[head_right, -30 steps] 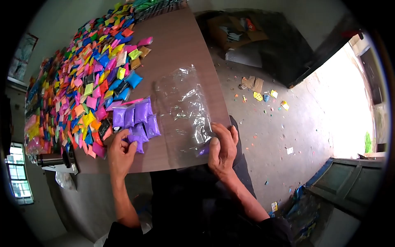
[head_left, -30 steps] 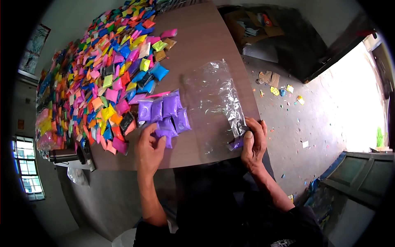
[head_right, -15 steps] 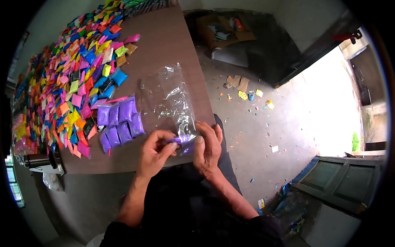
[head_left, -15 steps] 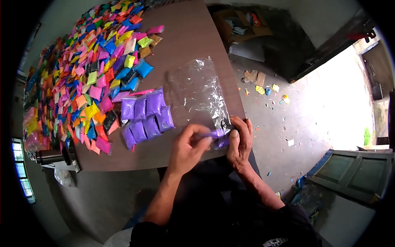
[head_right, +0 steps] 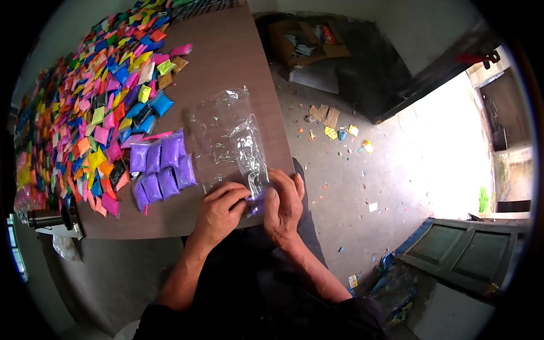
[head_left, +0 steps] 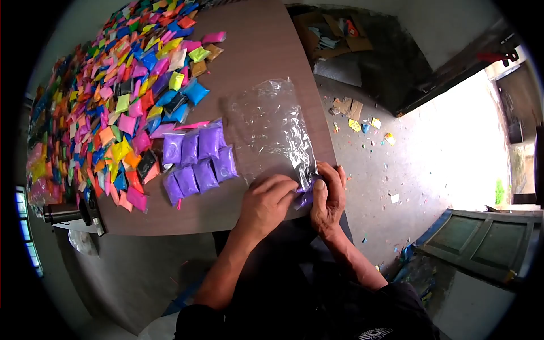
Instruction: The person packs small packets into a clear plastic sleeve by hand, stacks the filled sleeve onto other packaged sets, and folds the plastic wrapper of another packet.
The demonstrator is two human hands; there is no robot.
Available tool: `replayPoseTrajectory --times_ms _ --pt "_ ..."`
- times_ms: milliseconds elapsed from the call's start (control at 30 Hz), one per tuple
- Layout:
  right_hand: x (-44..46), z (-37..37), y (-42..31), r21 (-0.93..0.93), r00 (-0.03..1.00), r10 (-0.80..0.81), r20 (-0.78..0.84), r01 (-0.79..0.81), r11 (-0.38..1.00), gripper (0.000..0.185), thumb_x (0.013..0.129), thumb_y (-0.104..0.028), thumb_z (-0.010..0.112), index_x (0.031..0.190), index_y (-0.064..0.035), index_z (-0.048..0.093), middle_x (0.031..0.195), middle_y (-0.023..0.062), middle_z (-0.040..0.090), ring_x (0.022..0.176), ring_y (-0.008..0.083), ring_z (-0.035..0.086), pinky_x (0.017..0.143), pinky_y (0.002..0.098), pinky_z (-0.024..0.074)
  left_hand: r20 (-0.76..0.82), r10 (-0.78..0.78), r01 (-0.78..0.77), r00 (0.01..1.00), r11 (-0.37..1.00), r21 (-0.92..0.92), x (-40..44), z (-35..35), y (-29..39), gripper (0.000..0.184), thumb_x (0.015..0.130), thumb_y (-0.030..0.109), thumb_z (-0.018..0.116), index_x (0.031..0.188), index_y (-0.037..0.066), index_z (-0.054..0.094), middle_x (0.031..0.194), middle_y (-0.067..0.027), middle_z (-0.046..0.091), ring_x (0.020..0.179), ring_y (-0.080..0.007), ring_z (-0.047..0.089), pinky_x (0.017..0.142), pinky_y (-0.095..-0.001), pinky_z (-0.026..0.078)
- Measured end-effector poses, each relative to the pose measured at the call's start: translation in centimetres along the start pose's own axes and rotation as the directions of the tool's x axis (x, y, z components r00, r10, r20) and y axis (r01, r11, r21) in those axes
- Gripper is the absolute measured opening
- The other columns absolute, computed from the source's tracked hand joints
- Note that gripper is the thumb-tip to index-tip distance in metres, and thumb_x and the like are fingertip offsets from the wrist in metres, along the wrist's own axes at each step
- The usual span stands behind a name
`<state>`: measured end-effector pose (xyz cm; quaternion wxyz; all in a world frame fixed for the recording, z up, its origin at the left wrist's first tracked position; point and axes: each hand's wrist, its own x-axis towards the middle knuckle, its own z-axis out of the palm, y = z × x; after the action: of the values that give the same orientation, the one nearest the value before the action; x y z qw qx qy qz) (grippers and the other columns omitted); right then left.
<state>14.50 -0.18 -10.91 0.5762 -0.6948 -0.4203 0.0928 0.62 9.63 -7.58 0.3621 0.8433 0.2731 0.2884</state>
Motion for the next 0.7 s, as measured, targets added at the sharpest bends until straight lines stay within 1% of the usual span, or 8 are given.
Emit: replayPoseTrajectory --times_ms 167,233,300,367,433,467,600,700 --pt "-0.4 0.1 0.6 0.034 0.999 0.041 -0.02 -0.04 0.999 0.028 0.104 -0.01 0.059 0.128 0.0027 0.067 0.125 0.0108 0.072 0.121 0.0204 0.063 0.128 0.048 0.0173 -0.02 -0.003 0.004 1.0 0.999 0.053 0.0 -0.6 1.1 0.024 0.083 -0.002 0.079 0.106 0.004 0.075 0.105 -0.0098 0.074 0.092 -0.0295 0.073 0.078 -0.0375 0.06" --pt "-0.1 0.2 0.1 0.063 0.998 0.047 -0.039 -0.045 0.997 0.026 0.101 -0.011 0.061 0.124 -0.0002 0.068 0.124 0.0112 0.073 0.12 0.0251 0.066 0.125 0.0478 0.022 -0.041 0.015 -0.012 0.999 0.998 0.069 -0.6 -2.2 1.0 0.022 0.085 -0.001 0.079 0.106 0.004 0.076 0.105 -0.0095 0.074 0.089 -0.0265 0.074 0.075 -0.0357 0.06" --pt "0.0 0.2 -0.2 0.056 0.999 0.039 -0.03 -0.038 0.998 0.027 0.104 -0.008 0.058 0.127 0.0035 0.066 0.123 0.0122 0.074 0.118 0.0208 0.065 0.128 0.0474 0.0195 -0.152 -0.126 0.125 0.98 0.992 -0.016 -1.7 -4.0 1.0 0.018 0.09 0.005 0.08 0.107 0.003 0.076 0.105 -0.0084 0.075 0.085 -0.0195 0.072 0.071 -0.0314 0.058" --pt "0.0 0.2 -0.2 0.038 0.999 0.039 -0.026 -0.038 0.999 0.027 0.105 -0.01 0.058 0.127 0.0038 0.066 0.123 0.0126 0.074 0.117 0.0207 0.065 0.128 0.0474 0.0193 -0.305 -0.174 0.216 0.936 0.97 0.112 -3.1 -7.1 -0.6 0.016 0.092 0.008 0.081 0.106 0.003 0.076 0.104 -0.006 0.075 0.08 -0.0139 0.068 0.069 -0.0281 0.055" --pt "0.0 0.2 -0.1 0.031 0.998 0.05 -0.028 -0.049 0.998 0.029 0.106 -0.015 0.059 0.127 0.0038 0.067 0.123 0.0124 0.073 0.119 0.0206 0.064 0.128 0.0475 0.0191 -0.447 -0.331 0.435 0.831 0.888 0.151 -4.1 -11.0 -2.1 0.015 0.096 0.014 0.078 0.104 0.001 0.075 0.09 -0.0051 0.071 0.074 -0.0118 0.063 0.067 -0.0288 0.052" --pt "0.0 0.4 -0.2 0.034 0.998 0.055 -0.044 -0.053 0.998 0.026 0.104 -0.013 0.061 0.124 0.0022 0.067 0.122 0.0118 0.073 0.116 0.0219 0.064 0.126 0.047 0.021 -0.476 -0.409 0.572 0.778 0.776 0.268 -4.4 -13.1 -2.6 0.014 0.095 0.014 0.077 0.103 0.003 0.074 0.098 -0.0112 0.074 0.077 -0.0234 0.07 0.07 -0.0355 0.057" --pt "0.0 0.4 -0.1 0.036 0.997 0.058 -0.058 -0.056 0.998 0.024 0.1 -0.009 0.062 0.121 0.0004 0.068 0.121 0.0108 0.074 0.114 0.0229 0.065 0.124 0.0462 0.0234 -0.495 -0.329 0.513 0.804 0.806 0.296 -7.0 -17.5 -8.6 0.022 0.094 0.015 0.076 0.11 0.0 0.073 0.11 -0.0151 0.073 0.084 -0.024 0.072 0.07 -0.0367 0.056" --pt "-0.1 0.3 0.2 0.059 0.996 0.068 -0.051 -0.065 0.996 0.025 0.098 -0.006 0.062 0.121 0.0002 0.068 0.121 0.0105 0.074 0.114 0.023 0.065 0.125 0.0461 0.0234 -0.425 -0.173 0.382 0.889 0.79 0.479 -7.2 -18.0 -8.7 0.03 0.093 0.014 0.077 0.119 0.0 0.071 0.108 -0.014 0.073 0.086 -0.0234 0.073 0.072 -0.0363 0.057"
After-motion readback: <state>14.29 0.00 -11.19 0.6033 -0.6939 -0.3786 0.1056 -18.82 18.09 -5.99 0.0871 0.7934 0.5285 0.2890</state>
